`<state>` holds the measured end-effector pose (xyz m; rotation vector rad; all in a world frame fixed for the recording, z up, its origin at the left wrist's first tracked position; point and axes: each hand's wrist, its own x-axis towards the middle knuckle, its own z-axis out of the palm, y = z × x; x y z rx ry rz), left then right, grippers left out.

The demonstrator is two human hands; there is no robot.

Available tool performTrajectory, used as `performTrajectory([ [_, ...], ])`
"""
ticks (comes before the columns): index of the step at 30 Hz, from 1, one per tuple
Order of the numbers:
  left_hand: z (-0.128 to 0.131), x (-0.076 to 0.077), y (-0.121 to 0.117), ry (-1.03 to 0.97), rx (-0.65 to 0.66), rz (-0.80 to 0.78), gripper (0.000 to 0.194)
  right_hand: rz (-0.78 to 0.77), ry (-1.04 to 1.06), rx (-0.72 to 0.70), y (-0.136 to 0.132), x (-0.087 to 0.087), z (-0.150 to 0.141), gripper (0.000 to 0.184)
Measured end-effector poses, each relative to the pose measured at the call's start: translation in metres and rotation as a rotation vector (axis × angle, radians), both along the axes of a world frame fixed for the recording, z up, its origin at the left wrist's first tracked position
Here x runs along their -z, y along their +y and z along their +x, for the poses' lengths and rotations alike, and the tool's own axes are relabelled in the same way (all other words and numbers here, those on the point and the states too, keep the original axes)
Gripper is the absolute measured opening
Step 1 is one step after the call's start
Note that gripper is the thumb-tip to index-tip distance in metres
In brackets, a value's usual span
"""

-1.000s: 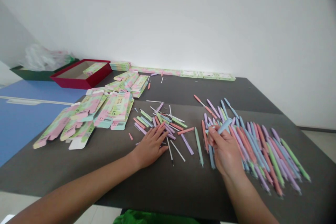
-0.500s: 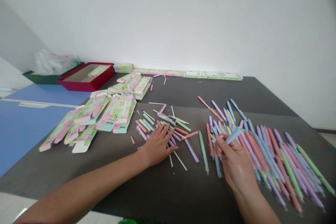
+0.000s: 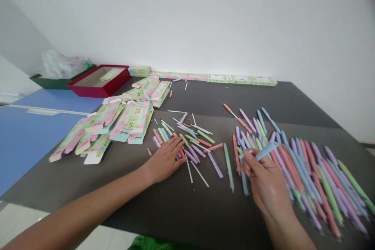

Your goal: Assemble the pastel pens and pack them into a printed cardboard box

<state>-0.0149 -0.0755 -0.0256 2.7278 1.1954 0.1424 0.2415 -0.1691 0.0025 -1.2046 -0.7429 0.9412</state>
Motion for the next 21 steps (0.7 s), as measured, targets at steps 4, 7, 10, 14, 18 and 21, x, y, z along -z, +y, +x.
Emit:
performTrajectory([
  [4, -0.01, -0.007, -0.009, 0.012, -0.015, -0.014, 0.058, -0.001, 0.004, -0.003, -0.001, -0.001, 0.0, 0.013],
  [7, -0.012, -0.009, -0.02, 0.036, -0.003, -0.028, 0.057, 0.007, -0.004, -0.013, -0.001, 0.0, 0.0, 0.015],
  [10, -0.01, -0.007, -0.03, 0.04, 0.034, -0.029, 0.057, 0.019, -0.014, -0.029, -0.001, 0.0, -0.001, 0.015],
  [14, -0.002, -0.004, -0.041, 0.022, 0.06, -0.014, 0.06, 0.016, -0.008, -0.047, -0.001, 0.001, 0.0, 0.015],
  [18, 0.002, -0.008, -0.048, 0.006, 0.062, -0.022, 0.06, 0.01, 0.003, -0.032, -0.001, 0.0, -0.001, 0.016],
  [21, -0.002, -0.01, -0.048, 0.001, 0.069, -0.029, 0.06, 0.012, 0.012, -0.036, -0.001, -0.002, -0.002, 0.015],
])
